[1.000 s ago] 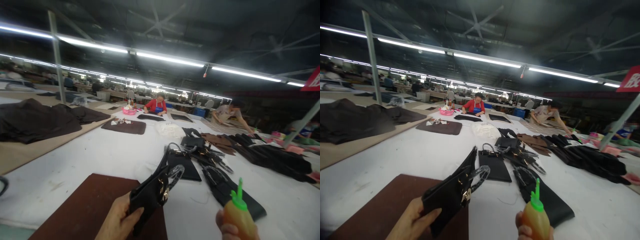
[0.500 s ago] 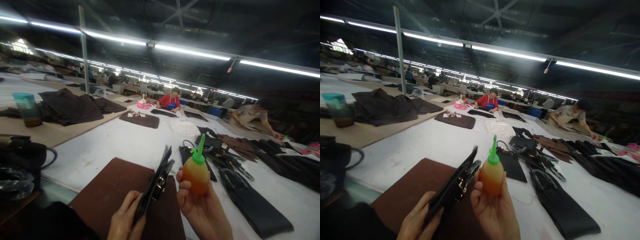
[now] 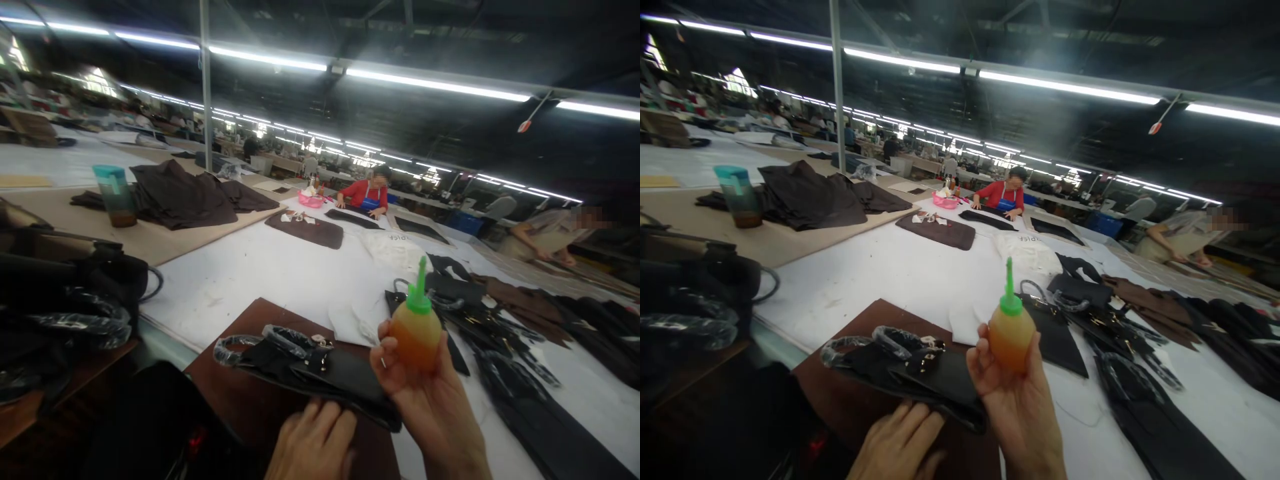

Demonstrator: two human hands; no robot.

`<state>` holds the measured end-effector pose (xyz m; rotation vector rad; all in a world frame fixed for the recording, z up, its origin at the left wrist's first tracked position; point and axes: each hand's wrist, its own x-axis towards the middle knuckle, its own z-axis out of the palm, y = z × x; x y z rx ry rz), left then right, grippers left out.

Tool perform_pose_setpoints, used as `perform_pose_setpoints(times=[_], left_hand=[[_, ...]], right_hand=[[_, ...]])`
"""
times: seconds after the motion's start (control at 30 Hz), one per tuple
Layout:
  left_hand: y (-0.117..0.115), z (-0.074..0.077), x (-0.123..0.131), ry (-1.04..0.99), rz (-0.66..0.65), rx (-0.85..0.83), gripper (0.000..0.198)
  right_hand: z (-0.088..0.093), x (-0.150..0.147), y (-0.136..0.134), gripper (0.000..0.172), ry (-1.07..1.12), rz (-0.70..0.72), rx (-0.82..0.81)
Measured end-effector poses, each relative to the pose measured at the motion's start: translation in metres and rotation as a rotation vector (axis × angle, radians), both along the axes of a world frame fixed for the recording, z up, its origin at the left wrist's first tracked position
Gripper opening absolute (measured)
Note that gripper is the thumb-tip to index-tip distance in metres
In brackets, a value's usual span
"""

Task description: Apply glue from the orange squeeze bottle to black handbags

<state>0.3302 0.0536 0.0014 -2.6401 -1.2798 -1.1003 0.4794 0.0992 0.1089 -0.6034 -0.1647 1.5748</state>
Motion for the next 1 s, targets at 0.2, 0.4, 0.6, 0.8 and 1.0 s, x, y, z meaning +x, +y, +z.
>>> perform_pose_setpoints(times=[0.2, 0.4, 0.6, 0.8, 1.0], left_hand=[[0.032, 0.041, -0.015, -0.027, -0.017, 0.19, 0.022], [0.104, 0.062, -0.046, 0.224, 0.124, 0.123, 0.041], [0.179, 0.086, -0.046, 0.394, -0.201, -0.087, 0.098], [0.177, 0.096, -0.011, 0.504, -0.637, -0.1, 0.077], [0.172, 0.11, -0.014, 0.546, -0.663, -0.056, 0.069]], right_hand=[[0.003, 0.004, 0.0, 0.045, -0.04, -0.051, 0.003], [0.003, 0.0, 0.014, 0.04, -0.079, -0.039, 0.036], [-0.002, 0.016, 0.018, 0.033, -0.048, -0.036, 0.054], [-0.011, 0.015, 0.021, 0.039, 0.004, 0.034, 0.006], [-0.015, 0.004, 0.022, 0.036, 0.043, 0.064, -0.023]])
